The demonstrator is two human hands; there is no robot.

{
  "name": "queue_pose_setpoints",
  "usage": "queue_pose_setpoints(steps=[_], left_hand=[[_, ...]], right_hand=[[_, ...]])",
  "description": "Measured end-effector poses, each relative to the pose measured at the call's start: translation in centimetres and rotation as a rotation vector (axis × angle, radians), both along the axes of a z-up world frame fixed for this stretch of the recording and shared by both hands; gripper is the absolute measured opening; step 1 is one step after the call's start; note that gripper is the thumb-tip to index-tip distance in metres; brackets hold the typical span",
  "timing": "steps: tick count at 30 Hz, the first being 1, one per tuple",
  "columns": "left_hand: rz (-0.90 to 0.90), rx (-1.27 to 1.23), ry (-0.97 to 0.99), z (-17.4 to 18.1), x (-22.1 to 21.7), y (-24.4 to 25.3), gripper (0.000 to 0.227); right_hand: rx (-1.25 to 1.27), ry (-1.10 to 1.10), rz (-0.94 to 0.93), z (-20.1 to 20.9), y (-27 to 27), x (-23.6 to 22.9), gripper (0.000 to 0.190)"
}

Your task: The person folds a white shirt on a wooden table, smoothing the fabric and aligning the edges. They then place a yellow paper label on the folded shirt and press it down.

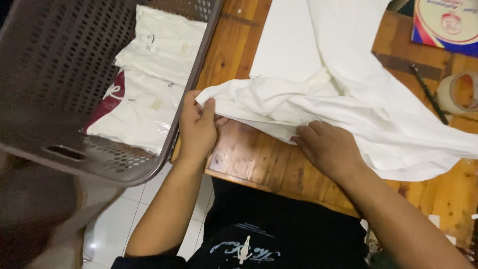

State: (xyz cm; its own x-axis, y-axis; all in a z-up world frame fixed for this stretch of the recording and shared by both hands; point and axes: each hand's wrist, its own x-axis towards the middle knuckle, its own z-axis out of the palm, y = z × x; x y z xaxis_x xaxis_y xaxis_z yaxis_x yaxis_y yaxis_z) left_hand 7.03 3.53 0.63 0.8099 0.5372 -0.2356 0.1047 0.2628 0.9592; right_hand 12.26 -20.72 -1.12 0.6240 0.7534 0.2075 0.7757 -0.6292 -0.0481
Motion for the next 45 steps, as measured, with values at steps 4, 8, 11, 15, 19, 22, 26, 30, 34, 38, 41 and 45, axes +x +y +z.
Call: queue_pose_setpoints(steps=[4, 8, 11, 15, 19, 22, 26, 30, 34, 38, 41, 45], left_hand=[[-0.058, 0.018, 0.049, 2.4, 0.3, -0.3, 0.029], [-0.042, 0.165, 0.342, 4.5, -1.9, -0.3, 0.025], [-0.036, 0.313, 0.522, 4.5, -4.1, -0.3, 0.022], [0.007, 0.508, 0.451, 3.4, -6.8, -0.5, 0.031], [0.044, 0.733, 0.299, 2.1, -7.8, -0.2, 0.019], [0.098, 0.822, 0.277, 1.4, -7.8, -0.6, 0.024], [0.128, 0.707, 0.079, 0.8, -7.3, -1.3, 0.037], [0.156, 0.811, -0.26, -0.9, -6.9, -1.6, 0.02], [0.095, 1.018, -0.068, -0.6, -7.3, -2.0, 0.024], [0.11, 0.751, 0.107, 0.4, -6.6, -3.2, 0.018], [0.087, 0.722, 0.166, 0.7, -6.5, -3.3, 0.019], [0.134, 0.718, 0.388, 2.2, -5.9, -3.7, 0.017]], right_hand=[[0.022, -0.194, -0.112, -0.7, -0.8, 2.1, 0.01], [0.165, -0.072, 0.187, 1.3, -1.8, -0.2, 0.008], [0.159, 0.062, 0.233, 2.3, -2.8, -3.3, 0.012], [0.22, 0.004, 0.175, 2.5, -3.0, -5.6, 0.012], [0.208, -0.02, 0.142, 2.4, -3.6, -5.9, 0.02], [0.094, 0.061, 0.014, 1.9, -6.3, -5.6, 0.026], [0.199, -0.067, -0.301, 2.3, -10.8, -4.9, 0.008], [0.431, -0.091, -0.063, 2.9, -13.4, -5.1, 0.009], [0.314, 0.079, -0.225, 1.7, -12.9, -6.0, 0.01], [0.331, -0.053, -0.207, 1.2, -11.9, -5.1, 0.021], [0.315, -0.079, -0.171, 0.5, -11.8, -4.9, 0.015], [0.441, -0.007, -0.113, 0.1, -12.2, -4.8, 0.008]])
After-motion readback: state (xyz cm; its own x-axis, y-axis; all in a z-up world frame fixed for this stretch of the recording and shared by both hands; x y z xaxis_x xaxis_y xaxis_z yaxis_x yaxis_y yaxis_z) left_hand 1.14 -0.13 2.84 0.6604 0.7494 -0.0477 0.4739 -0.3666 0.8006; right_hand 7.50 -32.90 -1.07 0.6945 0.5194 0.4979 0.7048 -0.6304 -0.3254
